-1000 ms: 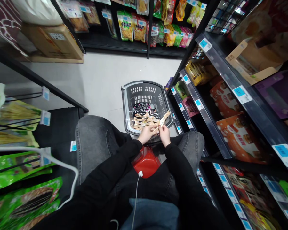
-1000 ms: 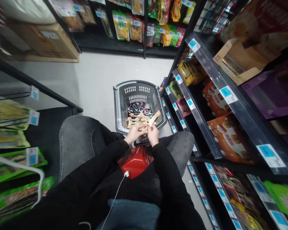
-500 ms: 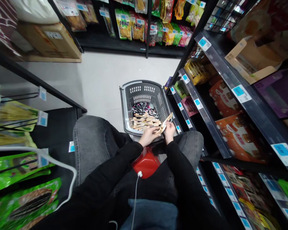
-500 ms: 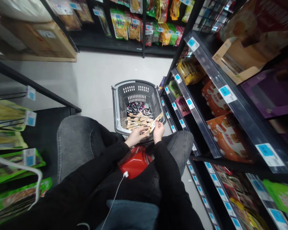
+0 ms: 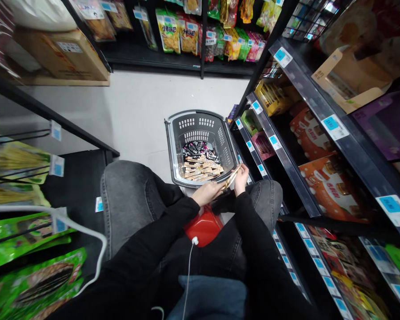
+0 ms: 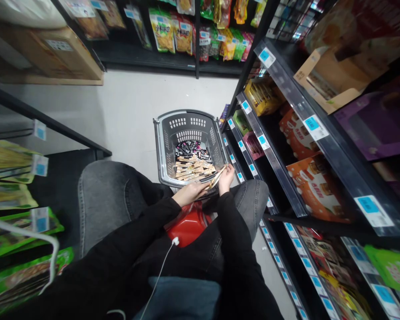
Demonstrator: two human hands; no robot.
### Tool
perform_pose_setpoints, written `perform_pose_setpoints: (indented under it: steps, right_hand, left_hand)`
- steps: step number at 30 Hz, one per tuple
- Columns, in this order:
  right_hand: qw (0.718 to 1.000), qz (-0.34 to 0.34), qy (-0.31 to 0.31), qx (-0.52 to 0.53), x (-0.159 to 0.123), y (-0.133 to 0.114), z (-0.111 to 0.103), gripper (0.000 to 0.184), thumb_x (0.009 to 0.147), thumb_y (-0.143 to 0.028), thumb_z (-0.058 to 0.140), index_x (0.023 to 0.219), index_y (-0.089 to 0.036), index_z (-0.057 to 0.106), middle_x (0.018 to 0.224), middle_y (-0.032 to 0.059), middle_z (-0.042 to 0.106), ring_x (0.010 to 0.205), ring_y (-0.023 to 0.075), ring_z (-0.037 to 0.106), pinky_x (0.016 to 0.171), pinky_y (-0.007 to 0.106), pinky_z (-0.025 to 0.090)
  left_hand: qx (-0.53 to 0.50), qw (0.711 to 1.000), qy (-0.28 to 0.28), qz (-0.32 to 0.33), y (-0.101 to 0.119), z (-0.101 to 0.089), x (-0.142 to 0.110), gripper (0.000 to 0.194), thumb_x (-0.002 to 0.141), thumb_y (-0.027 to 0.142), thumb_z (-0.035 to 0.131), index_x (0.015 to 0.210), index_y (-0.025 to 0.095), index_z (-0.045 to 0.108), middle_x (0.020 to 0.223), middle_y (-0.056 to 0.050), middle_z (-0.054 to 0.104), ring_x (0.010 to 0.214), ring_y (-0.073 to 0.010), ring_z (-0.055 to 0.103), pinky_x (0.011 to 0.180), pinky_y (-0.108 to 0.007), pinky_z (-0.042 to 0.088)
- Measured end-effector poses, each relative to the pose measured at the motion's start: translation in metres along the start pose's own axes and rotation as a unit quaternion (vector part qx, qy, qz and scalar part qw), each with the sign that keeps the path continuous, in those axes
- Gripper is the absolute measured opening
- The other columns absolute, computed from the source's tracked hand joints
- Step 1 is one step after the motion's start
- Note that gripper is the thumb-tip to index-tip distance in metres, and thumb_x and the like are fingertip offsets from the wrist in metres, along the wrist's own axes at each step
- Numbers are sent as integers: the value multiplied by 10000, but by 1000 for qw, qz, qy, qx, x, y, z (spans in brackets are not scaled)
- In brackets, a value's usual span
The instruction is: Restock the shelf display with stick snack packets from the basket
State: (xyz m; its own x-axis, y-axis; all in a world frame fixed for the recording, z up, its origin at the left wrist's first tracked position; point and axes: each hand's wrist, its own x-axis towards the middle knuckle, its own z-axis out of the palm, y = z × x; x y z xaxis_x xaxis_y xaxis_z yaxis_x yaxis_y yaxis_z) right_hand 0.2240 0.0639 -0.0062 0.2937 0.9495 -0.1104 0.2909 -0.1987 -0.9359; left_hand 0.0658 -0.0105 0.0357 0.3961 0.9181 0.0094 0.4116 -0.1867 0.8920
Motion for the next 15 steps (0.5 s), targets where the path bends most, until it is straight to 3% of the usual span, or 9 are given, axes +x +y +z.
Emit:
perform_pose_setpoints:
  steps: [5,9,13,15]
  right_hand:
    - [994,-32,105,-7,6,-11,-17,312,782,-270,418,1027,-103,514,958,119,621,841,156,593,793,290,453]
    - [990,-12,130,57,11,-15,-28,225,744,-282,459,890,-132,541,889,84,612,772,150,571,721,293,474]
    - [973,45,83,211,11,-20,-32,181,721,-289,497,860,-174,495,758,6,563,656,112,543,622,274,489]
    - [966,55,56,247,9,-23,-32,172,705,-287,520,836,-183,480,723,-15,537,636,100,532,606,265,491]
  left_hand:
    - [-5,1000,-1,19,-4,2,1,314,770,263,568,1069,182,622,805,-73,644,788,-188,612,813,-289,438]
    - [-129,990,15,-60,-7,3,7,354,732,286,611,1055,139,609,764,-38,661,688,-167,625,746,-311,480]
    - [-363,914,-4,-183,-9,-6,15,376,664,317,684,954,96,596,766,-50,668,621,-152,627,680,-336,526]
    - [-409,888,-47,-204,-12,-13,16,340,630,336,714,846,99,602,775,-57,673,659,-155,635,684,-328,533]
